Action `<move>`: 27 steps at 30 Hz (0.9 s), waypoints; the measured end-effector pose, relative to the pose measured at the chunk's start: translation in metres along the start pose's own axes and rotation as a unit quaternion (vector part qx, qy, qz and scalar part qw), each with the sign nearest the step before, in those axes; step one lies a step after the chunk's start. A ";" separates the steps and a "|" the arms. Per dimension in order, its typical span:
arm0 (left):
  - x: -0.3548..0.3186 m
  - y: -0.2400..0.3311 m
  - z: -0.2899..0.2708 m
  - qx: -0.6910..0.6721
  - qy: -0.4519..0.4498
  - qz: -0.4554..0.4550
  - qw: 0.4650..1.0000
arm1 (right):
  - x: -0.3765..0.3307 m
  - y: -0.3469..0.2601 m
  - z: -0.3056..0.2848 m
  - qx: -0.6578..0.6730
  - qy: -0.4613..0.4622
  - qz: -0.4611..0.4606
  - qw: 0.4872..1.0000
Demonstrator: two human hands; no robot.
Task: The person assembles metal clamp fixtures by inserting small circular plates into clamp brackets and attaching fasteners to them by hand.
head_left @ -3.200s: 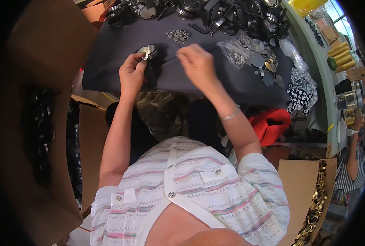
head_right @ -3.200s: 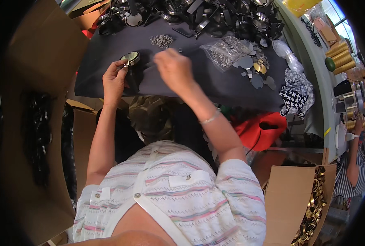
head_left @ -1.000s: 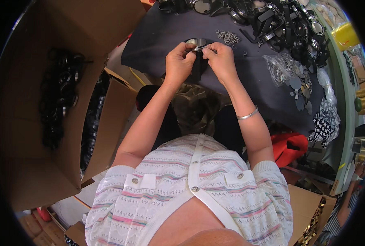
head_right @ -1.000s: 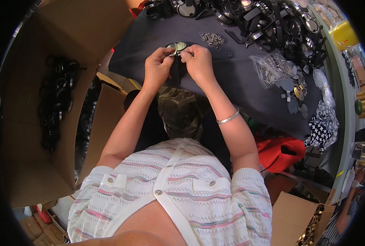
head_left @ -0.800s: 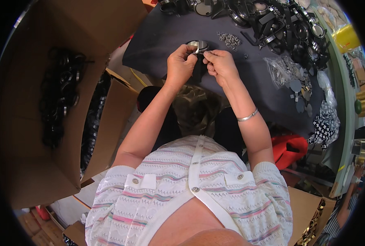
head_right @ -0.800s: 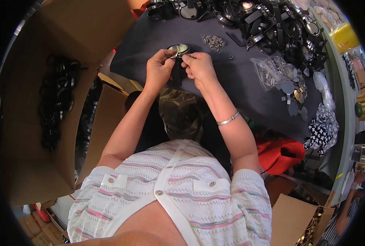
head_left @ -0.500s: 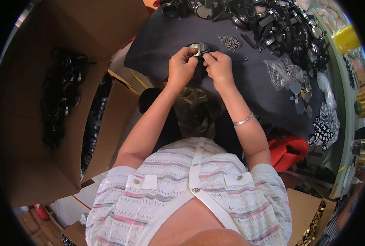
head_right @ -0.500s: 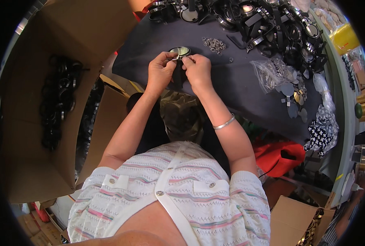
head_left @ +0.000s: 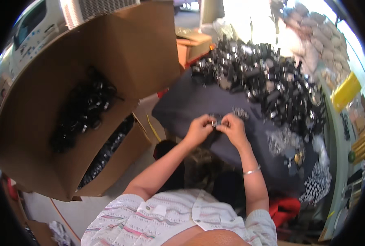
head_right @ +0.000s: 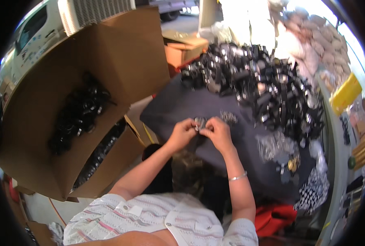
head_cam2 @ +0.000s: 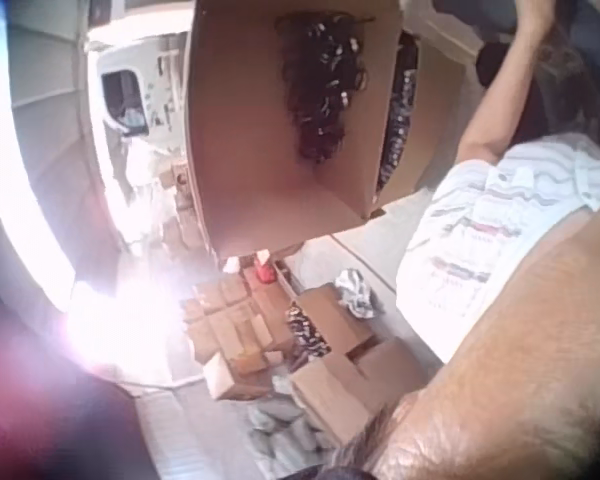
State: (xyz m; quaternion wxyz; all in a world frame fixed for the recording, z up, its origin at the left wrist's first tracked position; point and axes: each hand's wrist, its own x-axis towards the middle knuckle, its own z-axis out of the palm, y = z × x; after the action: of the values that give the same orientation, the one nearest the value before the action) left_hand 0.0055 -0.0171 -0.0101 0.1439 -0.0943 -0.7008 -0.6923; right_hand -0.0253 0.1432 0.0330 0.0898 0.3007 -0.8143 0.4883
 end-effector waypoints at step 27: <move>0.011 0.046 -0.008 0.009 0.070 -0.243 0.967 | 0.025 0.003 0.003 -0.013 -0.067 0.028 0.997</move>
State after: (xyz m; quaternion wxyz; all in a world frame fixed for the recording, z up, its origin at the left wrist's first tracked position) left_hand 0.0108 -0.0252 0.0371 0.0212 0.1288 -0.6968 -0.7053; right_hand -0.0473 0.1318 0.0404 0.0252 0.3081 -0.8327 0.4593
